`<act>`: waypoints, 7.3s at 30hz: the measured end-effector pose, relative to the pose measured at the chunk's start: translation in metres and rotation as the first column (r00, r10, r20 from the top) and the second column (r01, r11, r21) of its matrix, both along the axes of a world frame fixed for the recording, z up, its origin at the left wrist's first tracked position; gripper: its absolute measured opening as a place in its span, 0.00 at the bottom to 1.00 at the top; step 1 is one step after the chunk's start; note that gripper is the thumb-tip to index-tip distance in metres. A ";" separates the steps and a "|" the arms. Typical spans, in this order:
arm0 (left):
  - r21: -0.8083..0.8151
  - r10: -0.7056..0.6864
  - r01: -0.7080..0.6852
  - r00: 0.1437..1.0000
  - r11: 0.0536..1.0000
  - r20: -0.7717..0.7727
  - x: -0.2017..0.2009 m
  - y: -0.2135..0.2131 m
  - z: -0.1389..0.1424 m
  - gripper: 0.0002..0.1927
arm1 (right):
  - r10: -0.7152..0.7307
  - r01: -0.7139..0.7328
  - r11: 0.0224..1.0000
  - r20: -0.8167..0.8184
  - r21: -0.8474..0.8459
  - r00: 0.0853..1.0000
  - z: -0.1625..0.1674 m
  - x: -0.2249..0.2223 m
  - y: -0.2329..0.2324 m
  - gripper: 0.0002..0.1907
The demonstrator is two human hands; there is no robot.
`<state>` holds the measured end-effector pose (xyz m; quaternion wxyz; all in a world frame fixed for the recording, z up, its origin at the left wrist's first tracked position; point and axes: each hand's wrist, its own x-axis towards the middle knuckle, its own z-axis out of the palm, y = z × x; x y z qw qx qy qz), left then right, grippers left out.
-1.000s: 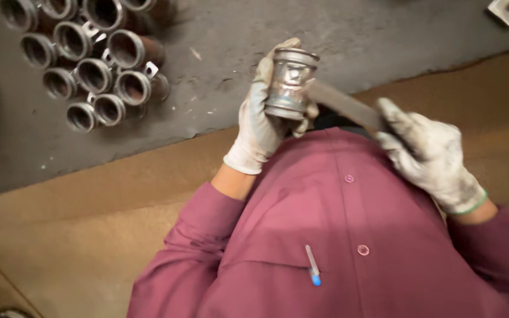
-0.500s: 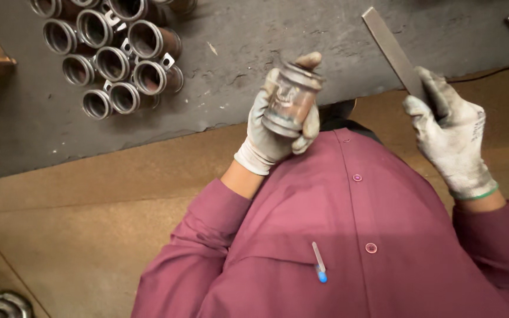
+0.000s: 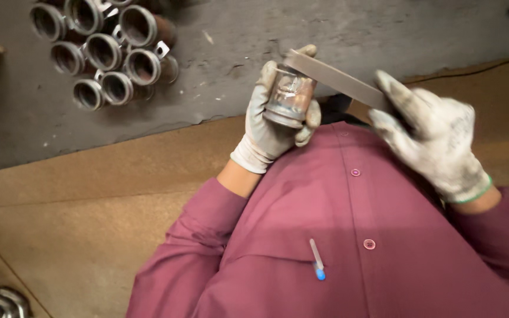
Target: The person picks up cylindrical metal pipe fittings one at a time from a workbench and files their edges and openings using a flat file held in the right hand while rotating the part with the left hand. Filed parts are placed back on the bench in groups.
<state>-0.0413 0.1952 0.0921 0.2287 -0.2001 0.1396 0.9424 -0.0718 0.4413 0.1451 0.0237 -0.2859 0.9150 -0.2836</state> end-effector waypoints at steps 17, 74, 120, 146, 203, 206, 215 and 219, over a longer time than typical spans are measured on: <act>0.039 0.090 -0.088 0.994 0.995 -0.062 0.008 0.014 -0.014 0.35 | 0.027 -0.001 0.991 -0.197 0.133 0.980 -0.035 0.019 0.031 0.30; 0.028 0.161 -0.162 0.986 0.986 0.049 0.013 0.022 -0.009 0.41 | 0.256 -0.103 0.930 -0.421 0.354 0.870 -0.042 -0.004 0.031 0.26; -0.870 -0.140 -0.397 0.882 0.294 -0.450 0.001 -0.036 -0.006 0.21 | -0.326 0.576 0.799 0.677 -0.176 0.660 -0.080 -0.042 0.026 0.23; -0.435 -0.473 -0.564 0.826 -0.702 -0.307 -0.130 -0.054 -0.015 0.42 | -0.457 0.448 0.888 0.101 0.099 0.884 -0.117 -0.069 0.032 0.22; -0.650 -0.772 -0.590 0.636 -0.478 -0.010 -0.106 0.011 -0.094 0.43 | -0.137 0.140 0.989 0.066 -0.049 0.988 -0.046 -0.042 -0.013 0.21; -0.648 -0.771 -0.601 0.636 -0.468 -0.033 -0.104 0.009 -0.095 0.41 | -0.133 0.133 0.989 -0.007 0.068 0.991 -0.026 -0.033 -0.008 0.26; -0.674 -0.766 -0.580 0.642 -0.457 -0.034 -0.102 0.011 -0.093 0.43 | -0.133 0.136 0.991 0.167 -0.006 0.977 -0.030 -0.053 -0.016 0.21; -0.690 -0.761 -0.574 0.646 -0.441 -0.051 -0.102 0.010 -0.095 0.42 | -0.148 0.146 0.989 0.094 0.029 0.984 -0.016 -0.033 -0.009 0.25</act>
